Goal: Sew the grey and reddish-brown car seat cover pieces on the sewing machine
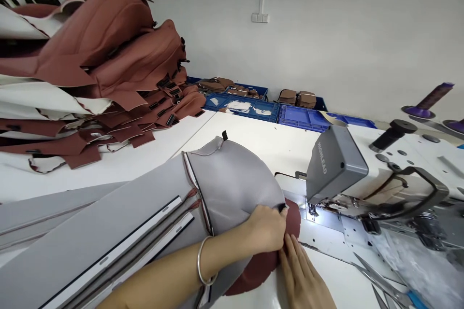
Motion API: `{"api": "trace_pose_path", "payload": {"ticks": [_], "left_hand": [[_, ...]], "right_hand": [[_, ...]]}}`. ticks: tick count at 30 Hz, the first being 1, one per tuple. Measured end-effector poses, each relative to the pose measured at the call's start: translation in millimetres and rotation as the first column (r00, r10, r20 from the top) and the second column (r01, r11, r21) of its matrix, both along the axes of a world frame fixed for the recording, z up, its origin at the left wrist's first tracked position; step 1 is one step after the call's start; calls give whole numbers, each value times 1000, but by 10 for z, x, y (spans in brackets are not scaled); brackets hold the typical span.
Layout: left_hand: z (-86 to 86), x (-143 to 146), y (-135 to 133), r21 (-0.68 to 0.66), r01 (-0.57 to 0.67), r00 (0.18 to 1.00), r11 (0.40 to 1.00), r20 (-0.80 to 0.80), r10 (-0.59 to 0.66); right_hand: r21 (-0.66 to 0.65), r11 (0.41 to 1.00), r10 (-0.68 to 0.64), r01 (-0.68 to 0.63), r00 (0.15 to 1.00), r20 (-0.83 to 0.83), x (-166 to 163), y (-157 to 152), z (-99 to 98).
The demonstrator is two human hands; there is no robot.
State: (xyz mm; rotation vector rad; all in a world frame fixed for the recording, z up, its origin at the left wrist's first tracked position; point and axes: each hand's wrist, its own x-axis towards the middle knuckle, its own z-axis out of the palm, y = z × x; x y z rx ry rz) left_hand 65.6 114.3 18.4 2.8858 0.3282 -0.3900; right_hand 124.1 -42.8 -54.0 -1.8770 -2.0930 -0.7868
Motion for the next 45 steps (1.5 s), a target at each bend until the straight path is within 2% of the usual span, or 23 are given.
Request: {"api": "trace_pose_path", "payload": {"ticks": [3, 7, 12, 17, 26, 31, 38, 45], "left_hand": [[-23, 55, -29, -18, -3, 1000, 1000, -11, 3], [59, 223, -153, -64, 14, 995, 998, -99, -20], [157, 508, -334, -103, 46, 991, 994, -119, -58], [126, 663, -400, -101, 27, 995, 994, -94, -36], [75, 661, -421, -86, 47, 997, 995, -56, -52], [50, 629, -398, -94, 28, 998, 995, -58, -33], [94, 676, -405, -167, 24, 998, 986, -51, -33], [84, 689, -420, -164, 15, 1000, 986, -15, -18]], "right_hand": [[60, 996, -60, 63, 997, -40, -53, 56, -25], [145, 985, -76, 89, 993, -92, -8, 121, -85], [145, 985, -71, 92, 987, -142, 193, -71, -153], [145, 984, -76, 105, 979, -190, 273, -156, -144], [173, 982, -46, 82, 978, -203, 260, -132, -125], [146, 989, 12, 6, 993, -121, 274, -113, -86], [112, 994, -7, 18, 995, -101, 251, -106, -127], [96, 995, 16, -6, 994, -108, 284, -115, -96]]}}
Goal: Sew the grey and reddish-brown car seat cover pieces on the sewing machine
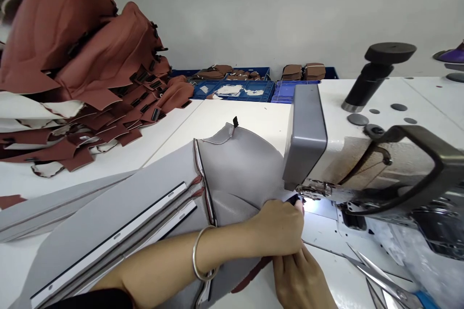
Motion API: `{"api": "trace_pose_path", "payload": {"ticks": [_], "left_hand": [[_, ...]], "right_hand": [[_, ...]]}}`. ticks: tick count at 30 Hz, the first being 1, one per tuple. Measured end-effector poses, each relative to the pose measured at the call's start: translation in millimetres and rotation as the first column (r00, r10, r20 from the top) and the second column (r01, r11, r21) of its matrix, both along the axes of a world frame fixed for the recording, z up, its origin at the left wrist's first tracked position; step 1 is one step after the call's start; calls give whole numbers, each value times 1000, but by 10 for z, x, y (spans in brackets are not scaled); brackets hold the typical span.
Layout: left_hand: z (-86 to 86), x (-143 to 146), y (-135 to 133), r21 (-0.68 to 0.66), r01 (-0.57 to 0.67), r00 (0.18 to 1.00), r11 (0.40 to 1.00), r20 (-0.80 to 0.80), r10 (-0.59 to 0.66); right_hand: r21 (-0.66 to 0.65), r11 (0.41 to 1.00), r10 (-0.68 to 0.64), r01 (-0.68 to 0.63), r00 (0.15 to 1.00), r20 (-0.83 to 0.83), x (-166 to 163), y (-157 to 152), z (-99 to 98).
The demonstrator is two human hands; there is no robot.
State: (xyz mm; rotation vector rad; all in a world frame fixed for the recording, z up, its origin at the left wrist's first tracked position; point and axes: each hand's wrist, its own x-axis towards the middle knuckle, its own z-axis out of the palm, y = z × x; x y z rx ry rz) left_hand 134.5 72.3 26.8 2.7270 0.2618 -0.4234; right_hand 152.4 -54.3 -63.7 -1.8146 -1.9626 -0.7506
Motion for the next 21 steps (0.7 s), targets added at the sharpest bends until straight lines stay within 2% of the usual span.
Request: {"api": "trace_pose_path", "payload": {"ticks": [5, 11, 21], "left_hand": [[-7, -16, 5, 32, 21, 1000, 999, 18, -22], [9, -19, 7, 11, 29, 999, 1000, 42, -29], [-24, -55, -21, 85, 49, 992, 995, 113, -59]], "right_hand": [[13, 1000, 9, -9, 1000, -5, 25, 4, 64], [33, 999, -18, 19, 999, -38, 4, 30, 186], [2, 1000, 3, -2, 1000, -27, 30, 11, 205]]}}
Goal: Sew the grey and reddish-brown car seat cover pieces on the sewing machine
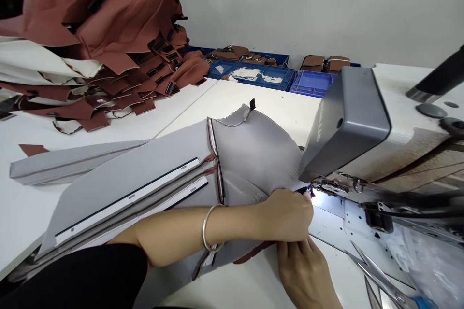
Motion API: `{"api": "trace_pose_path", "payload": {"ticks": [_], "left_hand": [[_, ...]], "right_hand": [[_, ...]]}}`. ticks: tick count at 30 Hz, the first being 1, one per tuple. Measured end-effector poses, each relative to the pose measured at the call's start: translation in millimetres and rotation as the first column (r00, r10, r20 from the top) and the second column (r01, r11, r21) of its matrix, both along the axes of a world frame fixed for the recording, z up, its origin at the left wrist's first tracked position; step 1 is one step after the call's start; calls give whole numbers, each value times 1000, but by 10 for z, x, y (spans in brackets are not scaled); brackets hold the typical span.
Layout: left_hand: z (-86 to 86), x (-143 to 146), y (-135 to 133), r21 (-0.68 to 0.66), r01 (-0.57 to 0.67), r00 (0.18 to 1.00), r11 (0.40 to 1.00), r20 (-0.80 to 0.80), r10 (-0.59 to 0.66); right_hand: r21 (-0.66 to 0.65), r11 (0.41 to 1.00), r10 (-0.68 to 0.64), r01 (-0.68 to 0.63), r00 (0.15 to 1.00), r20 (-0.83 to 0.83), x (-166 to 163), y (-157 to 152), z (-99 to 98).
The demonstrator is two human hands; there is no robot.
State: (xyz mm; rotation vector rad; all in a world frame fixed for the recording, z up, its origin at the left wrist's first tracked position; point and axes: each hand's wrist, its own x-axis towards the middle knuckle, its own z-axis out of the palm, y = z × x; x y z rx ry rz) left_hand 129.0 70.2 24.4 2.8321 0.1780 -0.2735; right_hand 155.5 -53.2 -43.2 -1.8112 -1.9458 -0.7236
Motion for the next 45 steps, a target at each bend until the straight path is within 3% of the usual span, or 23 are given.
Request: {"api": "trace_pose_path", "payload": {"ticks": [5, 13, 20, 29, 35, 42, 45], "left_hand": [[-24, -3, -1, 0, 19, 1000, 1000, 19, -19], [-122, 77, 77, -56, -50, 997, 997, 50, 53], [-81, 45, 60, -100, -54, 998, 994, 7, 55], [-73, 67, 54, -199, -137, 991, 970, -38, 132], [-33, 89, 42, -148, -142, 990, 979, -29, 139], [-175, 150, 52, -69, -126, 991, 990, 30, 128], [-153, 198, 47, -48, -103, 995, 994, -8, 103]], "right_hand": [[-12, 1000, -14, 15, 1000, 11, -16, -18, -7], [-52, 999, -16, 15, 1000, -9, 44, 10, -46], [-44, 998, -45, 46, 999, 7, -31, -19, -59], [-28, 999, 30, -30, 1000, 7, -22, -1, 2], [-30, 999, 21, -21, 1000, 6, 14, 14, -28], [-29, 999, -31, 30, 999, -21, 82, 51, -37], [-7, 999, -49, 49, 997, 54, 62, 59, -12]]}}
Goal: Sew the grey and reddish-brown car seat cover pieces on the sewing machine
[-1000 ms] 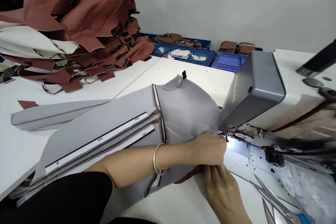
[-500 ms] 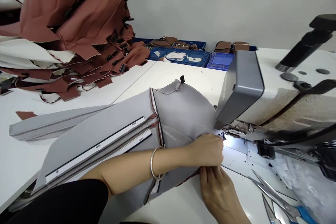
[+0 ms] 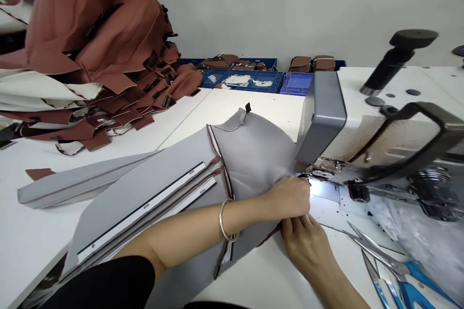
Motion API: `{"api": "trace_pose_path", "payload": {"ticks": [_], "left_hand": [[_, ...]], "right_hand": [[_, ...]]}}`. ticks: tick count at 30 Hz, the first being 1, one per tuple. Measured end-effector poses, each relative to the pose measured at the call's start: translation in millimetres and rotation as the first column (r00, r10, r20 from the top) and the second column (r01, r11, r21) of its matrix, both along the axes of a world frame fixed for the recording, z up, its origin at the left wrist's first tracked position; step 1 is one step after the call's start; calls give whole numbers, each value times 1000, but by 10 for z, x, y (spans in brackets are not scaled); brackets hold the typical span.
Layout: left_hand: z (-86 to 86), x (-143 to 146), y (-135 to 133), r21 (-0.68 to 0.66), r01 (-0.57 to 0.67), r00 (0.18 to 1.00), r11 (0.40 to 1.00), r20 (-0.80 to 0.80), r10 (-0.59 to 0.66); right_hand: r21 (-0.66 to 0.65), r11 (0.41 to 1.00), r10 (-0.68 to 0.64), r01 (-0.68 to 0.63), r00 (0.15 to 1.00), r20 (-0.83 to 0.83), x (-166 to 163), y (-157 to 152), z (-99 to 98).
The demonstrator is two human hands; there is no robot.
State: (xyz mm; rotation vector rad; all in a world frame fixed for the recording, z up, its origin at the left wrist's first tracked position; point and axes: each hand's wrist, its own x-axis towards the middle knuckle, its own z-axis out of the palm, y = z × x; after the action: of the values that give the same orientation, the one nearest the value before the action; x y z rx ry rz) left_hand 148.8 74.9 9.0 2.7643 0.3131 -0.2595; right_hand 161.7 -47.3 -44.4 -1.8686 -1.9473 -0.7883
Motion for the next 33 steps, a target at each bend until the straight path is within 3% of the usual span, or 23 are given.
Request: {"api": "trace_pose_path", "payload": {"ticks": [4, 10, 13, 17, 25, 33], "left_hand": [[208, 4, -57, 20, 31, 984, 999, -176, -27], [443, -173, 25, 113, 190, 940, 975, -310, -147], [542, -214, 207, 126, 186, 925, 974, -357, -130], [624, -232, 285, 169, 203, 932, 965, -335, -137], [335, -293, -195, 190, 255, 950, 948, -229, -210], [118, -251, -101, 190, 245, 967, 951, -124, -225]], "right_hand": [[-34, 997, -63, 67, 992, 111, -204, 84, 25], [-106, 978, -169, 182, 978, 120, -626, 264, 36], [-74, 978, -186, 196, 974, 128, -609, 102, -16], [-4, 995, -100, 100, 994, 47, -473, -187, -104], [-44, 999, -6, 1, 993, -115, -567, -65, -22], [-17, 1000, 20, -22, 991, -136, -487, -68, -69]]}}
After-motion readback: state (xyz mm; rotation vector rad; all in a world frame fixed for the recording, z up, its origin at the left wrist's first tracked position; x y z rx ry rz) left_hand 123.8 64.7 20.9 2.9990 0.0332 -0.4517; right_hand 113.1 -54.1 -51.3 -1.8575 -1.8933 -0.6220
